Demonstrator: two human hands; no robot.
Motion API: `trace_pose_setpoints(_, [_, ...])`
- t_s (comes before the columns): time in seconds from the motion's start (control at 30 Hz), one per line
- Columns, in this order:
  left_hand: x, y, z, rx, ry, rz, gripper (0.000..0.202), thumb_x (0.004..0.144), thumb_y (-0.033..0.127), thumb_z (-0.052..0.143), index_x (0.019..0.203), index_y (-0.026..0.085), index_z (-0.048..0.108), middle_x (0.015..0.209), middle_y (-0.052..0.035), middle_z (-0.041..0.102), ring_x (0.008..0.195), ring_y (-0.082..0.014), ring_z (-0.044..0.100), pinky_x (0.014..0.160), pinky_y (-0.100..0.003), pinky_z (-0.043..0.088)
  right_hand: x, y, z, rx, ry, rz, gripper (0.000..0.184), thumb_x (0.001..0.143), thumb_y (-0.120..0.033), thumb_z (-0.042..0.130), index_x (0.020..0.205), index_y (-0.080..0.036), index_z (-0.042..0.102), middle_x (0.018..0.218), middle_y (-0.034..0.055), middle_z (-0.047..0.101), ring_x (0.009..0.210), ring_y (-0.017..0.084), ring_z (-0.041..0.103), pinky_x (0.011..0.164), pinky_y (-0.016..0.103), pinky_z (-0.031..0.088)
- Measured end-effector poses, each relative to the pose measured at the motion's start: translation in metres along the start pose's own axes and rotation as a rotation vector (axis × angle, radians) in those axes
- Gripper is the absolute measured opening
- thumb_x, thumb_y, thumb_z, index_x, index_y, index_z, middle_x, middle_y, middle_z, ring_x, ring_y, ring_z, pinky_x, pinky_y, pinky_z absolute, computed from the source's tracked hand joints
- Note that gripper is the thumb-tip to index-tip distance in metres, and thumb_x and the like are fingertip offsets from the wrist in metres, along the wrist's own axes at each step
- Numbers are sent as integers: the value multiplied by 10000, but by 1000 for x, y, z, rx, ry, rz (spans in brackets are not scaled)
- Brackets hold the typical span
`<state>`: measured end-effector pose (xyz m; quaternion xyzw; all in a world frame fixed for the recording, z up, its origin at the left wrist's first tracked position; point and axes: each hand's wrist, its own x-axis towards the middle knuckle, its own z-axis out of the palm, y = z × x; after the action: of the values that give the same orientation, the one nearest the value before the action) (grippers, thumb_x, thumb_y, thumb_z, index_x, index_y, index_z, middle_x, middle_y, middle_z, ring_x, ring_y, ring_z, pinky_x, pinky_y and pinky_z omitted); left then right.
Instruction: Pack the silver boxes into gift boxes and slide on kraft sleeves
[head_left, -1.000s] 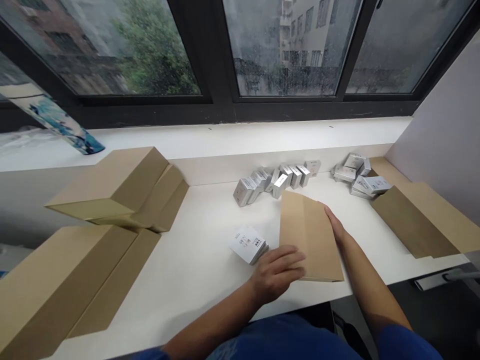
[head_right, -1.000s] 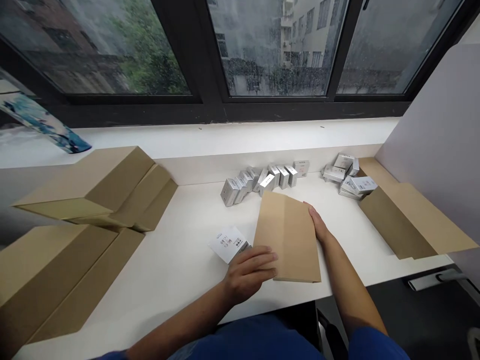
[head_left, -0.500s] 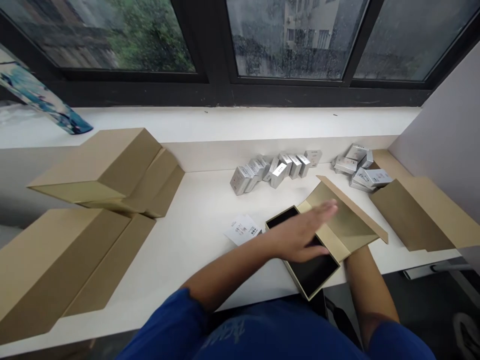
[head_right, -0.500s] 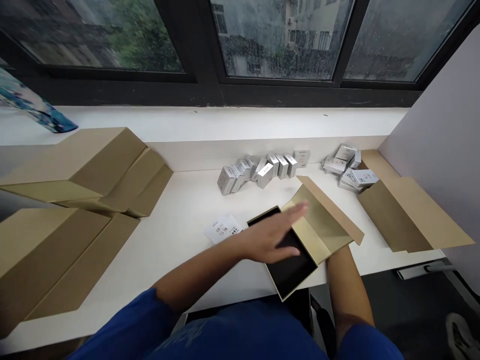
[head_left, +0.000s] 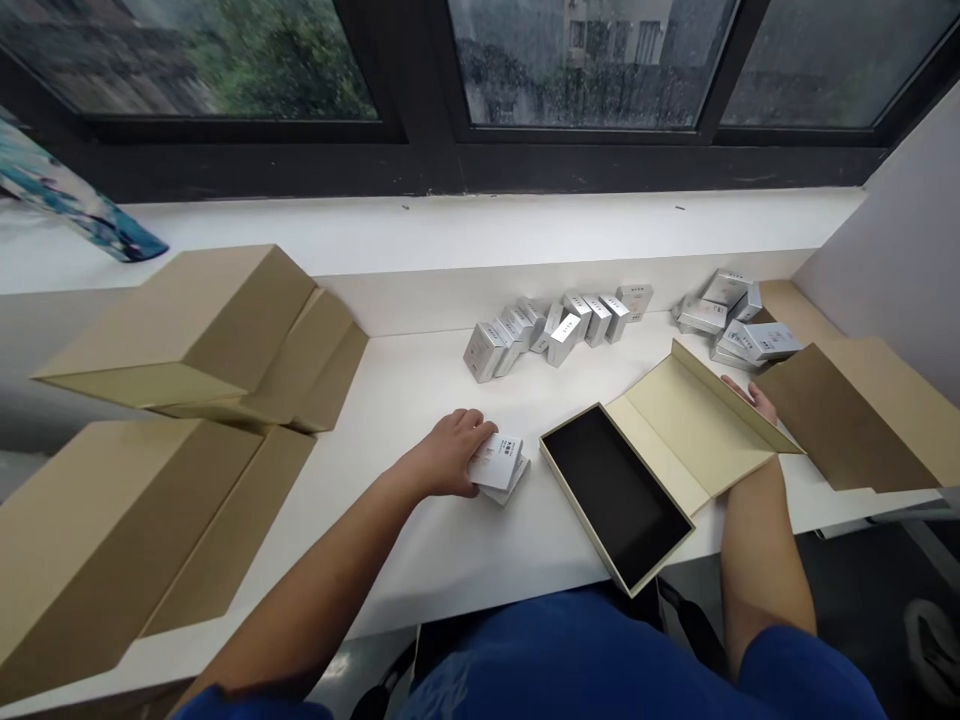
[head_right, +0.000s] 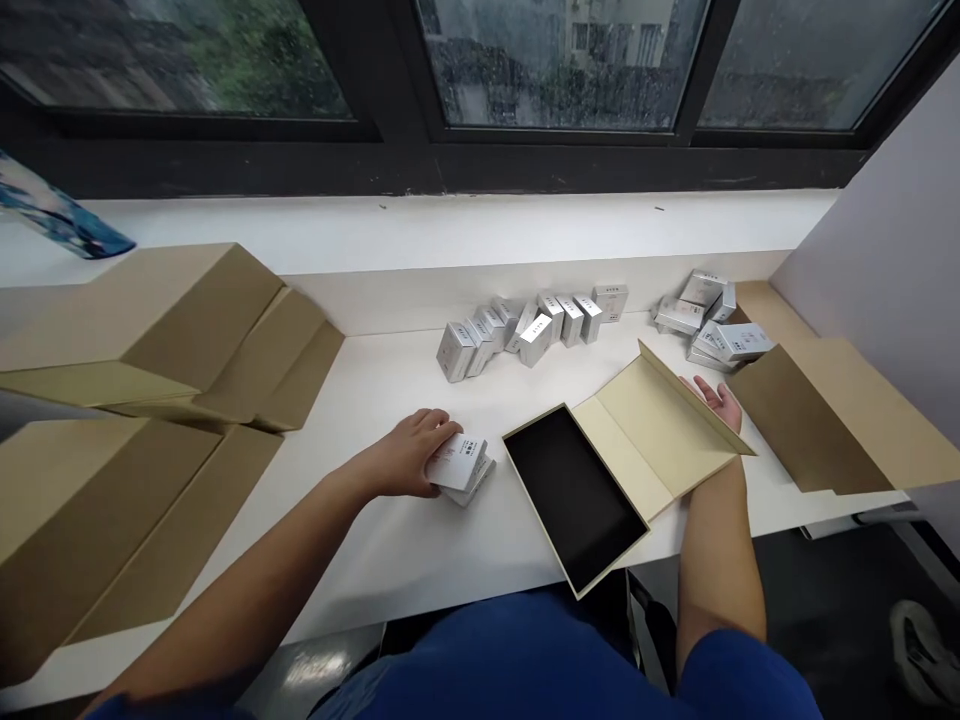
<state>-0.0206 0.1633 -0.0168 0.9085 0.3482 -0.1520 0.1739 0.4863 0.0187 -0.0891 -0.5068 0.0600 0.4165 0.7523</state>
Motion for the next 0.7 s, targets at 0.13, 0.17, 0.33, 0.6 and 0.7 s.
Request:
trace_pose_setpoints(0.13, [1, 10, -9, 101, -102, -21, 680, 591, 403, 890, 1167, 183, 605, 1355, -184, 648, 1301, -387, 596, 1145, -475, 472, -13, 5, 7, -22, 11, -29, 392, 1070, -430, 460, 1081, -161, 744, 1043, 136, 818, 853, 258, 776, 751, 419, 636])
trace_pose_setpoints(0.17, [3, 12, -10, 97, -125, -38, 659, 609, 454, 880, 1139, 178, 603, 1282, -187, 677, 1228, -386, 633, 1078, -472, 509, -16, 6, 8, -23, 13, -37, 415, 1074, -458, 455, 1085, -158, 742, 1065, 142, 814, 876, 265, 774, 760, 426, 634])
trace_pose_setpoints(0.33, [9, 23, -8, 76, -99, -116, 650, 750, 694, 702, 1119, 173, 577, 1119, -205, 720, 1059, -415, 687, 895, -505, 542, -19, 7, 8, 0, -2, -116, 723, 1053, -748, 299, 1127, -179, 739, 1198, 161, 781, 994, 297, 759, 783, 453, 623])
trace_pose_setpoints(0.6, [-4, -2, 9, -27, 71, -209, 562, 816, 542, 638, 1221, 174, 512, 1293, -222, 671, 1181, -402, 643, 895, -487, 544, -9, 8, 5, -6, 24, -188, 800, 1024, -811, 283, 1088, -162, 746, 1093, 159, 781, 872, 260, 747, 736, 420, 606])
trace_pose_setpoints(0.7, [-19, -24, 16, -140, 74, -118, 581, 722, 408, 704, 1231, 187, 533, 1262, -171, 677, 1167, -375, 645, 941, -473, 546, 0, 10, 4, -36, 55, -192, 773, 1040, -795, 283, 1020, -171, 740, 1029, 150, 787, 850, 264, 748, 711, 414, 597])
